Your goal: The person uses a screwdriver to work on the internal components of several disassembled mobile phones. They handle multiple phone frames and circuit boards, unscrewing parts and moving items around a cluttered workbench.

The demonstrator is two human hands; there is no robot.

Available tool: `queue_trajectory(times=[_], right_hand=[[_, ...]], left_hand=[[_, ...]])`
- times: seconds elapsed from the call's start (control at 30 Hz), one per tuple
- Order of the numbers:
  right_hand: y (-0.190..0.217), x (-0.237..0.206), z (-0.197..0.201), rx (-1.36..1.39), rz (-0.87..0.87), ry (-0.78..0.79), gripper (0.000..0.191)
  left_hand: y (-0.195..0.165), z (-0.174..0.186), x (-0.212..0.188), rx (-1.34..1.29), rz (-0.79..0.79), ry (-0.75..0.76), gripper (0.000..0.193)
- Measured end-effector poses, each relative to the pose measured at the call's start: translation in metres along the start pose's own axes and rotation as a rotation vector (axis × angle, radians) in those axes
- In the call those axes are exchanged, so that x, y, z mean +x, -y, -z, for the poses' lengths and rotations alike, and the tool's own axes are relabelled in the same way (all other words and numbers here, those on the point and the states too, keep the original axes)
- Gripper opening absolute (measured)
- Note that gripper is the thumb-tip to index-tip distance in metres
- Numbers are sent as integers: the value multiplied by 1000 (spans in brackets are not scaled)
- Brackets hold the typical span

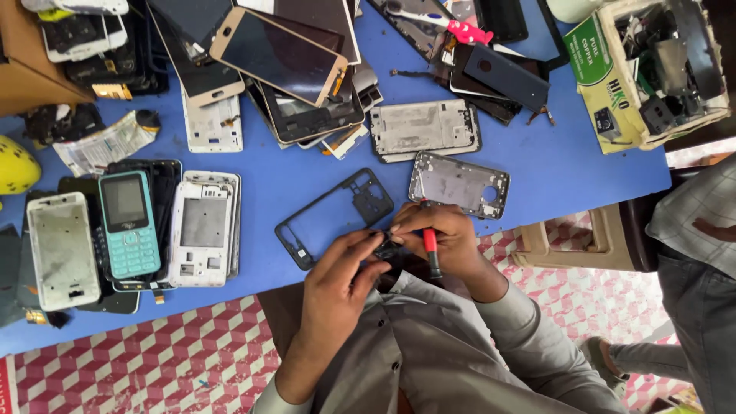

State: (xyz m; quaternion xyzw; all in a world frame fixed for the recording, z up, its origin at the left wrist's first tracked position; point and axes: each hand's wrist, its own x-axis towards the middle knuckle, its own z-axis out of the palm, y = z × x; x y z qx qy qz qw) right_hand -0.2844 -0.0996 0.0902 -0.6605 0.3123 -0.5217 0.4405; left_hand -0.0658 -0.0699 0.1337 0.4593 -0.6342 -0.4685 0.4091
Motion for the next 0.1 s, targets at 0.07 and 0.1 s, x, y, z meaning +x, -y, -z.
queue_trajectory(times=[0.07,0.1], right_hand=[[-1,-2,4,8,-17,-19,13],[-2,-2,5,6,0,-19,13]], left_hand=[[3,-2,3,82,-39,4,35],[4,-4,6,197,-120,-27,34]])
